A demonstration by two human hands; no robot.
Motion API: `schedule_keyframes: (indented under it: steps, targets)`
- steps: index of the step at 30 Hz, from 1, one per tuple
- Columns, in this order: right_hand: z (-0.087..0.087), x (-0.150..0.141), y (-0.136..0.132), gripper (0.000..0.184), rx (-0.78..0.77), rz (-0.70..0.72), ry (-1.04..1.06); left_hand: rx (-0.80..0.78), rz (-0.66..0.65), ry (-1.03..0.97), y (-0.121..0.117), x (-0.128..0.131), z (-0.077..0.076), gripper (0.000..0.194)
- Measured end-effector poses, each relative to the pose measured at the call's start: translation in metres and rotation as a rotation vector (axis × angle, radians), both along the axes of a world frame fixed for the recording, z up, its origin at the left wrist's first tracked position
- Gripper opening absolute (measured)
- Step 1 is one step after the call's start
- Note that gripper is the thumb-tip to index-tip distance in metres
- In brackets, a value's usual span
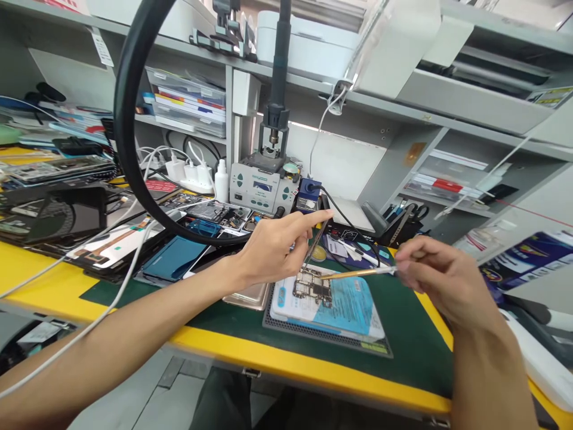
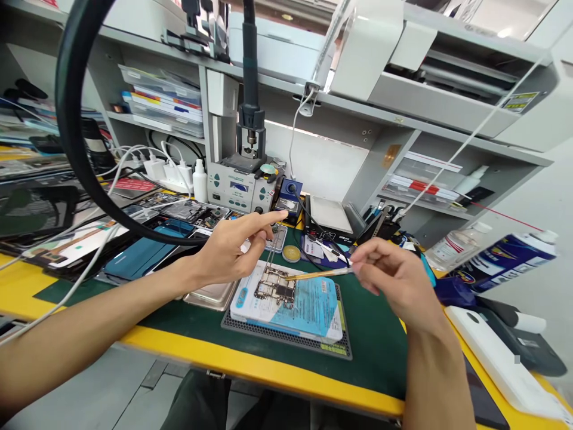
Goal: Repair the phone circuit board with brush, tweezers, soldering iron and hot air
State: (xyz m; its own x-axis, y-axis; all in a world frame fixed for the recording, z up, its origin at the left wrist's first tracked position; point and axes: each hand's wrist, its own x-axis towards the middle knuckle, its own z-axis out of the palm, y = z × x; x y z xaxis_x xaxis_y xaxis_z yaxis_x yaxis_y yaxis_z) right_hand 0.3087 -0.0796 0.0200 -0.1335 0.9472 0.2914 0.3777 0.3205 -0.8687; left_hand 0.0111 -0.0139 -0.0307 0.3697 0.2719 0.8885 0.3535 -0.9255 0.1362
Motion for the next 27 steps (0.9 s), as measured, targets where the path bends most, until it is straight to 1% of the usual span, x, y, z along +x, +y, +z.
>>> schedule_keyframes:
  steps: [2, 4, 6, 11, 13, 16, 19, 24, 27]
  targets:
    - [0.001, 0.004, 0.000, 0.012, 0.071, -0.053, 0.140, -0.006, -0.013, -0.007, 0.000, 0.000, 0.000, 0.052]
    - [0.002, 0.004, 0.000, 0.010, 0.127, -0.092, 0.188, -0.014, -0.020, -0.011, -0.001, 0.000, 0.000, 0.052]
    - [0.002, 0.001, 0.001, 0.007, 0.165, -0.120, 0.154, -0.020, -0.021, -0.011, -0.001, 0.000, 0.000, 0.053]
    - [0.000, -0.013, 0.001, 0.006, 0.255, -0.166, -0.025, -0.028, -0.016, -0.004, -0.002, 0.000, 0.000, 0.054]
    - [0.001, -0.021, 0.001, 0.007, 0.284, -0.159, -0.051, -0.032, -0.023, -0.006, -0.003, 0.000, 0.000, 0.054]
    - [0.003, -0.032, 0.001, 0.010, 0.303, -0.159, -0.038, -0.038, -0.031, -0.009, -0.003, -0.001, 0.001, 0.054]
    - [0.003, -0.042, 0.002, 0.018, 0.279, -0.179, -0.025, -0.037, -0.029, 0.005, -0.003, -0.001, 0.001, 0.054]
    - [-0.003, -0.055, 0.005, 0.043, 0.221, -0.198, -0.079, -0.030, -0.026, 0.005, -0.003, -0.001, 0.001, 0.054]
    - [-0.006, -0.060, 0.008, 0.049, 0.201, -0.194, -0.094, -0.042, -0.026, -0.001, -0.003, -0.001, 0.000, 0.053]
